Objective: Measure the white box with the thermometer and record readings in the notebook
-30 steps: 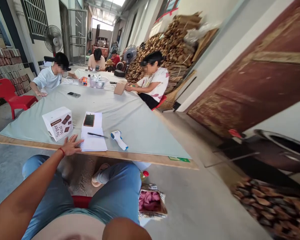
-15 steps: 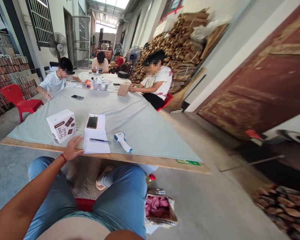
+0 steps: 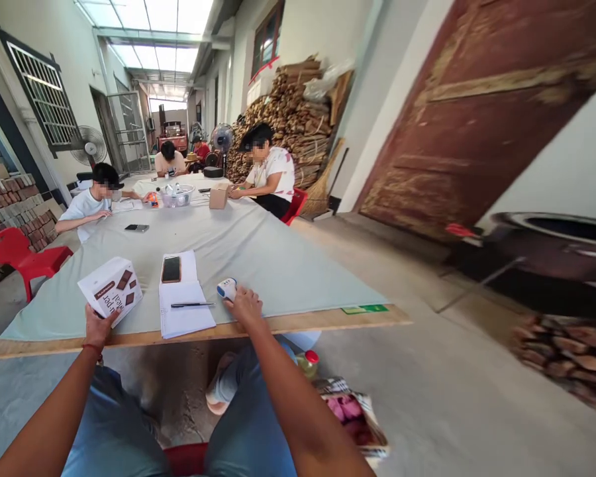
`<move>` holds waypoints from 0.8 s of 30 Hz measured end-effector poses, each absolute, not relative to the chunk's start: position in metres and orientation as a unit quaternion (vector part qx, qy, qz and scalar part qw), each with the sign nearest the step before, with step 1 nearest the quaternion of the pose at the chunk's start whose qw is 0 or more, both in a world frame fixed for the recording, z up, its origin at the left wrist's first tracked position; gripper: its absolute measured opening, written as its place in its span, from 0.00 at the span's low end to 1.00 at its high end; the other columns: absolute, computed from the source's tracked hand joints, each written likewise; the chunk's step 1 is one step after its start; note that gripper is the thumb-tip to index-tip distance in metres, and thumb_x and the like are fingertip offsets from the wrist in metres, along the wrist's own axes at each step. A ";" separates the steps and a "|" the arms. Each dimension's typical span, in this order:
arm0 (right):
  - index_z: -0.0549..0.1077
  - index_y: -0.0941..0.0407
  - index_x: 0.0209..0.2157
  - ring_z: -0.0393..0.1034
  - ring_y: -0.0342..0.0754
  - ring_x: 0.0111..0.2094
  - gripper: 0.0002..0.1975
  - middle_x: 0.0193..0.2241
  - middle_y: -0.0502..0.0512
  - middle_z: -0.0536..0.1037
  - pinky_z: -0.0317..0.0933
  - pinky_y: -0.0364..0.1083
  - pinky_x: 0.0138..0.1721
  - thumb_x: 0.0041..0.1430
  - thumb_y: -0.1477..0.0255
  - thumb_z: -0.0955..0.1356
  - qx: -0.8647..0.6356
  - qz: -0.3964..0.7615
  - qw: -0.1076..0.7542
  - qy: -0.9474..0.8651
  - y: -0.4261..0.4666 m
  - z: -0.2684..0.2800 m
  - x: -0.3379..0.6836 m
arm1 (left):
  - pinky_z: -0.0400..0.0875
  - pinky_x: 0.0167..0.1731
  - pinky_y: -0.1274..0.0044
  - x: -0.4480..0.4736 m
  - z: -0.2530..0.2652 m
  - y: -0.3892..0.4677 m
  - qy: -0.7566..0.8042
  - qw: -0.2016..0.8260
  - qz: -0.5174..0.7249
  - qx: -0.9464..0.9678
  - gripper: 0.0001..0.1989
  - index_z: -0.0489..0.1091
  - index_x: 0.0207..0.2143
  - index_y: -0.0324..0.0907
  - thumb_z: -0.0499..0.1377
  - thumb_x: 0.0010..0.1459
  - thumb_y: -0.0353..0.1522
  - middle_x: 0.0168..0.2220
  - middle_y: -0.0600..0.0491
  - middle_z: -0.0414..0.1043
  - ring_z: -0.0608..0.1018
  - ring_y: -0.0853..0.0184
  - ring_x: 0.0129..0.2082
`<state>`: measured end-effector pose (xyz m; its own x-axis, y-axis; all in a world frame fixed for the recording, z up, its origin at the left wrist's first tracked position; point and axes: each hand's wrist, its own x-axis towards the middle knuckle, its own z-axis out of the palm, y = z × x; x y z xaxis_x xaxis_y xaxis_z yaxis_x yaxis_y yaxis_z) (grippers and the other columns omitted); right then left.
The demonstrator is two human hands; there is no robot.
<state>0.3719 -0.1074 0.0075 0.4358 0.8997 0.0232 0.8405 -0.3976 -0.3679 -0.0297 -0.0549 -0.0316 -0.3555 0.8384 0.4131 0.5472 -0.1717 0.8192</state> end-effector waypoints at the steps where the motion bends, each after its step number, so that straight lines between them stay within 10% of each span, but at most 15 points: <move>1: 0.68 0.57 0.56 0.65 0.60 0.57 0.23 0.54 0.70 0.72 0.59 0.54 0.52 0.62 0.64 0.67 -0.829 0.090 0.153 -0.531 -0.104 0.001 0.375 | 0.69 0.52 0.54 -0.029 -0.029 -0.053 0.634 0.158 0.527 0.543 0.42 0.58 0.55 0.37 0.69 0.42 0.46 0.50 0.38 0.69 0.73 0.48 0.52; 4: 0.73 0.57 0.49 0.70 0.57 0.52 0.15 0.49 0.67 0.76 0.60 0.50 0.48 0.62 0.68 0.66 -0.811 0.126 0.197 -0.536 -0.096 -0.003 0.378 | 0.71 0.48 0.56 -0.027 -0.024 -0.056 0.653 0.195 0.537 0.497 0.37 0.63 0.49 0.38 0.68 0.42 0.50 0.46 0.39 0.73 0.76 0.49 0.46; 11: 0.72 0.56 0.32 0.67 0.46 0.27 0.12 0.24 0.48 0.74 0.61 0.44 0.32 0.51 0.61 0.67 -0.519 0.360 0.622 -0.463 -0.105 0.015 0.284 | 0.70 0.51 0.61 -0.018 -0.029 -0.066 0.577 0.276 0.526 0.561 0.34 0.72 0.43 0.38 0.61 0.46 0.57 0.45 0.42 0.78 0.77 0.50 0.48; 24: 0.64 0.53 0.19 0.59 0.42 0.19 0.13 0.14 0.43 0.65 0.54 0.42 0.23 0.50 0.62 0.67 -0.488 0.507 0.576 -0.417 -0.110 0.026 0.151 | 0.73 0.44 0.66 -0.009 -0.031 -0.073 0.539 0.298 0.525 0.587 0.35 0.74 0.42 0.37 0.61 0.46 0.58 0.41 0.42 0.80 0.79 0.53 0.43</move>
